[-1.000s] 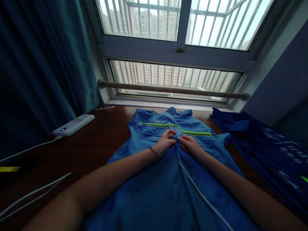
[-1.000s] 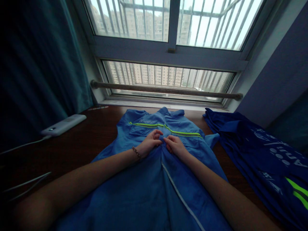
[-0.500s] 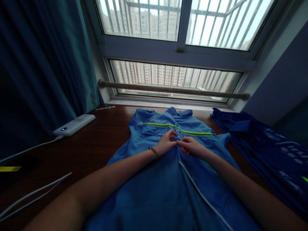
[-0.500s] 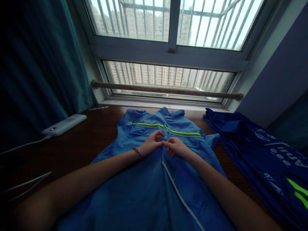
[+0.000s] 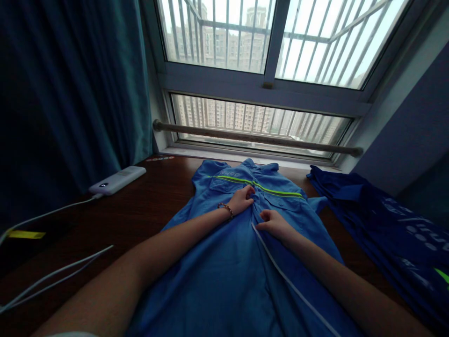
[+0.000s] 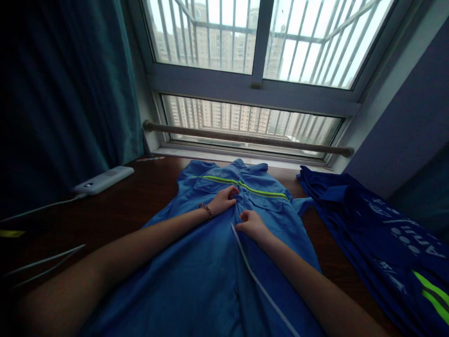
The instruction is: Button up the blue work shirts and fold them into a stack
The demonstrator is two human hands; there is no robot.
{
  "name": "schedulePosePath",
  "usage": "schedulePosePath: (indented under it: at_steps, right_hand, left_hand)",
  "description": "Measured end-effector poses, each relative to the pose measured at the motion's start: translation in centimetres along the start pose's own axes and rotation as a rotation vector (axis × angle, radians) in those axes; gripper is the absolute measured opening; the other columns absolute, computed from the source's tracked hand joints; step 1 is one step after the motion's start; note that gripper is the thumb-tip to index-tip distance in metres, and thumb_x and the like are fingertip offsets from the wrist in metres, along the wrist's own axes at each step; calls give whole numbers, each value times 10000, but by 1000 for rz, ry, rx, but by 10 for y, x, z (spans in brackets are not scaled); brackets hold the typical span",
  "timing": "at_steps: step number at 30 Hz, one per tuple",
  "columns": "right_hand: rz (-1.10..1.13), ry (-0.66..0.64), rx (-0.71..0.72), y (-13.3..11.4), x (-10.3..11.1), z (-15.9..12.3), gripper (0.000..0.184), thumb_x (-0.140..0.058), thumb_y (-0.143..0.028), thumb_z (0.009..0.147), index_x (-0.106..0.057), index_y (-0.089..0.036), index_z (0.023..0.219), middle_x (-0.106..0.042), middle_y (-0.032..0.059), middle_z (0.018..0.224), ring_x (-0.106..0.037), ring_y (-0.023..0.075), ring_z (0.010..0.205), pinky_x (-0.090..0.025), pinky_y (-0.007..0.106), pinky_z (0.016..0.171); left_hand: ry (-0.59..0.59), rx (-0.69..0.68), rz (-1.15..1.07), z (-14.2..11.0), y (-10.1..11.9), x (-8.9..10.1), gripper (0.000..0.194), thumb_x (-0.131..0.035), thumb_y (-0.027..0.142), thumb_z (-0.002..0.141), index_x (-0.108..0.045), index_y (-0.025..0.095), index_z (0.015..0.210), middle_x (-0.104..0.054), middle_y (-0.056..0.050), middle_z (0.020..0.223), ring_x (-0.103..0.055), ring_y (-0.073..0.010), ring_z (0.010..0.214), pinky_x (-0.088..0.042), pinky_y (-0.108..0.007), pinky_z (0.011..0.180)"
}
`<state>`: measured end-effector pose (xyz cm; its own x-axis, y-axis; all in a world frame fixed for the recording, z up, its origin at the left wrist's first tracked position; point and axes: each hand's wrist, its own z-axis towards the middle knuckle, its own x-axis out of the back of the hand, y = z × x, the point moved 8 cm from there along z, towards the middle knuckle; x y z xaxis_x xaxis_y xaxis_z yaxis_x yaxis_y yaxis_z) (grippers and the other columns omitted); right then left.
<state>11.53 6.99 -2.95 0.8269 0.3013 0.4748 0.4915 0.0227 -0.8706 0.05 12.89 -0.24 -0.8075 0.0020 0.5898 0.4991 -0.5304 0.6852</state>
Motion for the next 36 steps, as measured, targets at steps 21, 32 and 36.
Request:
schedulePosePath:
  at_steps: [21,32,36]
  right_hand:
    - [747,-90,32,8,24,39,453,-709,-101,423,-506,-170,822,-668,17,722,-612,154,597,-471,271,597]
    - [303,408,20,46,76,54,248,-574,-118,481,-589,-168,723,-649,-14,649,-616,175,663,-470,283,634]
    - [217,408,58,42,72,54,251,-548,-136,504,-594,-163,748,-650,-9,653,-621,172,660,-474,273,623]
  left_hand:
    - [-10,63,420,32,-15,3,308,-373,205,853,-414,140,1152,-612,-105,866,-586,-211,815,-410,-289,706]
    - [-559,98,393,11,31,-13,79,-597,225,666,-609,149,682,-610,-21,646,-558,-143,615,-381,-214,553]
    - [-616,49,277,-15,39,-26,286,-679,388,584,-603,165,746,-602,9,679,-545,-129,615,-348,-197,511]
